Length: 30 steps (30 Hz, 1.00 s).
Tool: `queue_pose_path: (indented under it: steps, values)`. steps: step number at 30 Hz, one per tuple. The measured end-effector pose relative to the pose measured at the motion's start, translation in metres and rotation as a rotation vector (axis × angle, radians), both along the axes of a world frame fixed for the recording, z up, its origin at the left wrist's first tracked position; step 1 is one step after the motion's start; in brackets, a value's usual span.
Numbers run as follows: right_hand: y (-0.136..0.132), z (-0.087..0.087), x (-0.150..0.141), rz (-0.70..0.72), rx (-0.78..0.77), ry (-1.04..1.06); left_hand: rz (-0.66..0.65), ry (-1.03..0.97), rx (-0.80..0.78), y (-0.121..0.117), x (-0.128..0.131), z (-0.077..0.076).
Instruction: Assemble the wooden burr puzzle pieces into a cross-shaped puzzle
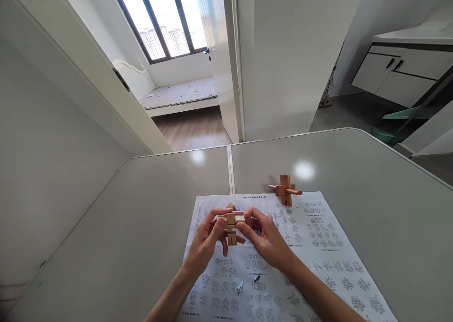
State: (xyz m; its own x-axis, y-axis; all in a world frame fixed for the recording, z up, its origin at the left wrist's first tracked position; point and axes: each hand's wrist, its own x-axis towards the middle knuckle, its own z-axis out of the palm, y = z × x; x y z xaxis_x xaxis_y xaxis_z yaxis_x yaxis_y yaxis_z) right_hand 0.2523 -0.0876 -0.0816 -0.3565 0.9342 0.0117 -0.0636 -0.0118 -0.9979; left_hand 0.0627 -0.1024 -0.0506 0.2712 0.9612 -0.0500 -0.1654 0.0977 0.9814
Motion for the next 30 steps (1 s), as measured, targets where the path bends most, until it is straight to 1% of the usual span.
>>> queue_pose_path:
  steps: [7,13,19,25,28,30]
  values:
    - [0.0,0.007,-0.001,-0.021,-0.065,0.009,0.032,0.014,0.005,-0.001,0.002,0.0]
    - [0.0,0.009,-0.002,-0.012,-0.089,0.015,0.036,0.013,0.029,-0.002,0.004,-0.001]
    - [-0.002,0.006,-0.002,-0.01,-0.112,0.071,0.057,0.009,0.038,-0.004,0.007,0.003]
    - [-0.003,0.002,-0.004,0.024,-0.195,0.154,0.076,0.039,0.059,-0.003,0.008,0.003]
    - [-0.003,-0.002,-0.005,0.003,-0.159,0.152,0.067,0.061,0.053,-0.002,0.009,0.004]
    - [-0.002,-0.005,-0.005,-0.009,-0.134,0.13,0.096,0.089,0.04,-0.001,0.009,0.005]
